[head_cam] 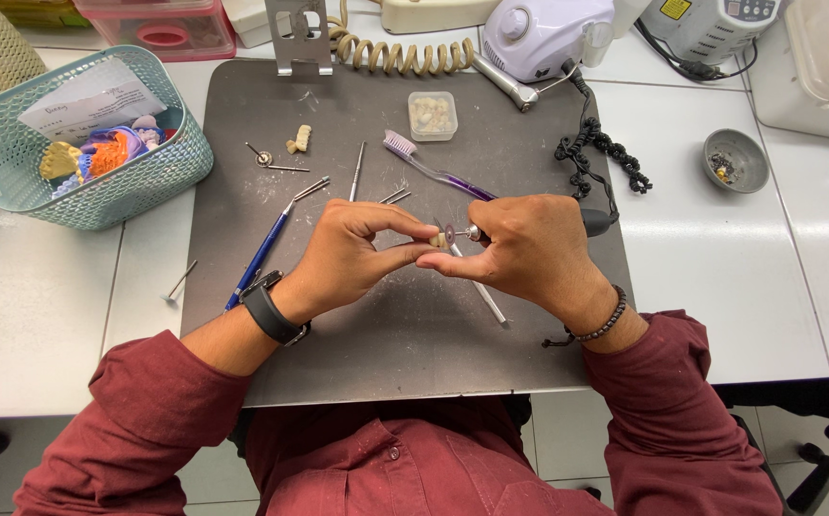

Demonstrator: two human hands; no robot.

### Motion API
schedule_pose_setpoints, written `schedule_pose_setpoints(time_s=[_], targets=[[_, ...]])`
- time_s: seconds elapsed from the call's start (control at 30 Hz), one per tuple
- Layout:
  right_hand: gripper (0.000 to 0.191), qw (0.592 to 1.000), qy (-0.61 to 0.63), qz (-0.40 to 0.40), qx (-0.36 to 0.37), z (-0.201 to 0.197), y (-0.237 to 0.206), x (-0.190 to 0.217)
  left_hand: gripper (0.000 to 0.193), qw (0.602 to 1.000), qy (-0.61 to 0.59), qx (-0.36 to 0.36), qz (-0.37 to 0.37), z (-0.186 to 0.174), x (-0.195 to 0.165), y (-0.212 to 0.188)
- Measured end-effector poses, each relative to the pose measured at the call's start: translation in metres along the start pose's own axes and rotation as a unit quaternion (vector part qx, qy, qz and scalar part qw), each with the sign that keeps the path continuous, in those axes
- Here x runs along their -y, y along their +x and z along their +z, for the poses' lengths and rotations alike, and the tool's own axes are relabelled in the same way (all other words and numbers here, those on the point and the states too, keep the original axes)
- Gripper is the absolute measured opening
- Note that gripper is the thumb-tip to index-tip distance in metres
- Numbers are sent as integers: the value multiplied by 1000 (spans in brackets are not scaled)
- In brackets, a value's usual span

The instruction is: The person holds a small dental crown in one hand and grinds and shapes it with a rotary handpiece, repositioning the crown repeatedly to work different surfaces. They briefly set the crown down, adjust the tool, and resume grinding it over the work mat.

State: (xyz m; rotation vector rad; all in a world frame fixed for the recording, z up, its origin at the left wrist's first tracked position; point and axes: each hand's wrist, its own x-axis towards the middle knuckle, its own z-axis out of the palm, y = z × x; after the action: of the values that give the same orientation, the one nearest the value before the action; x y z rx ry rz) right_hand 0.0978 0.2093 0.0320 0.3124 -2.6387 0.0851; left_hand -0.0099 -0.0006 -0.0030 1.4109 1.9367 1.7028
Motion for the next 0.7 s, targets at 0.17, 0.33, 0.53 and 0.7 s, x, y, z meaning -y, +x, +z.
schedule_pose_setpoints(time_s=[0.17,0.33,0.53,0.7], targets=[[77,1000,-6,-3,4,0,0,1,19,1000,16,0,-3,0,0,0],[76,1000,-8,-6,1,0,0,1,20,1000,8,-2,15,-1,0,-1],[77,1000,2,-1,6,-1,1,1,18,1000,29,3,-12,-1,0,-1],[76,1000,-2,-6,4,-2,1,2,18,1000,2,-2,0,0,2,-2]])
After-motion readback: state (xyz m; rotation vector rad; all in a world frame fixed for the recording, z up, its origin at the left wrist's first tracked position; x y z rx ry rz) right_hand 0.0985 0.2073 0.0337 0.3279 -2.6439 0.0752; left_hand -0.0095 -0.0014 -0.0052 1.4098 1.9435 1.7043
